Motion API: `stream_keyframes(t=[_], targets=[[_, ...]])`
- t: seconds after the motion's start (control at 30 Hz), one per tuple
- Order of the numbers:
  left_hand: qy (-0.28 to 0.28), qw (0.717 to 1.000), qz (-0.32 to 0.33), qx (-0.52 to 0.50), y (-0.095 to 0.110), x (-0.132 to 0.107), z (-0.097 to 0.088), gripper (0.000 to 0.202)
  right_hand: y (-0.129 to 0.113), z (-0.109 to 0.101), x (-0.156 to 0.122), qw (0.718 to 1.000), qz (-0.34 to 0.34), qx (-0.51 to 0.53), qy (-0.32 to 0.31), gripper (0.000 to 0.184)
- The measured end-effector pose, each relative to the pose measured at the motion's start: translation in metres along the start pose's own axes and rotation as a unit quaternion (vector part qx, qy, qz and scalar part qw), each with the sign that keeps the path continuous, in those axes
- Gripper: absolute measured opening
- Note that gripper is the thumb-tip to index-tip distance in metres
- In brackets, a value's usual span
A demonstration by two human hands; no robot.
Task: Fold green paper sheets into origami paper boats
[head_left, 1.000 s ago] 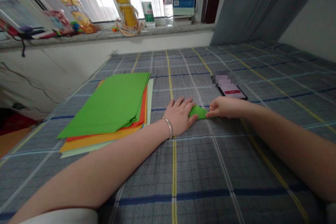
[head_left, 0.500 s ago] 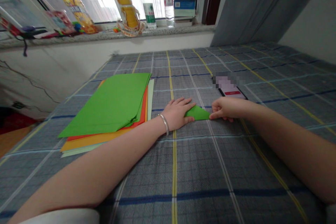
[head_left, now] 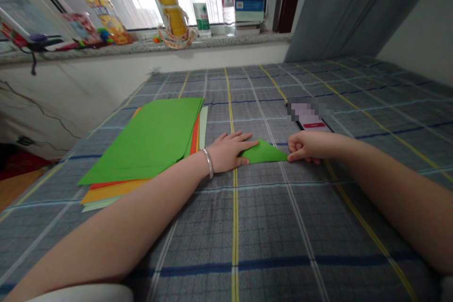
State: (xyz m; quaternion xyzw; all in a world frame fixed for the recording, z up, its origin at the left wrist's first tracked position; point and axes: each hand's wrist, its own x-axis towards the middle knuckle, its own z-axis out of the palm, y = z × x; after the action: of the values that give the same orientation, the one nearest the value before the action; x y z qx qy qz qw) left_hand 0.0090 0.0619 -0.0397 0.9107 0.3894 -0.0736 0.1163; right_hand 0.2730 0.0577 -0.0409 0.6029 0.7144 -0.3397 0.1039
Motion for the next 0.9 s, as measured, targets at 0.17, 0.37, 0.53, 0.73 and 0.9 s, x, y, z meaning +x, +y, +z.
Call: stream_keyframes(t=[0.17, 0.37, 0.53, 0.73, 0.9], targets=[[-0.016, 1.000, 0.022, 0.004, -0.011, -0.005, -0.003, 0.065, 0.001, -0.001, -0.004, 1.000, -0.001, 0.021, 0.009, 0.020], [0.013, 0.997, 0.073, -0.010, -0.022, -0.005, -0.002, 0.066, 0.003, -0.003, -0.003, 0.999, -0.016, 0.052, -0.004, 0.019], [0.031, 0.995, 0.093, -0.030, -0.028, -0.004, 0.002, 0.064, 0.004, -0.006, -0.004, 0.996, -0.062, 0.066, 0.002, 0.018], [0.097, 0.988, 0.112, -0.045, -0.027, 0.001, 0.014, 0.055, 0.004, 0.007, 0.004, 0.968, -0.197, 0.031, 0.156, 0.024], [0.184, 0.967, 0.172, -0.022, -0.011, 0.002, 0.018, 0.032, -0.004, 0.021, 0.009, 0.884, -0.387, -0.039, 0.260, 0.010]])
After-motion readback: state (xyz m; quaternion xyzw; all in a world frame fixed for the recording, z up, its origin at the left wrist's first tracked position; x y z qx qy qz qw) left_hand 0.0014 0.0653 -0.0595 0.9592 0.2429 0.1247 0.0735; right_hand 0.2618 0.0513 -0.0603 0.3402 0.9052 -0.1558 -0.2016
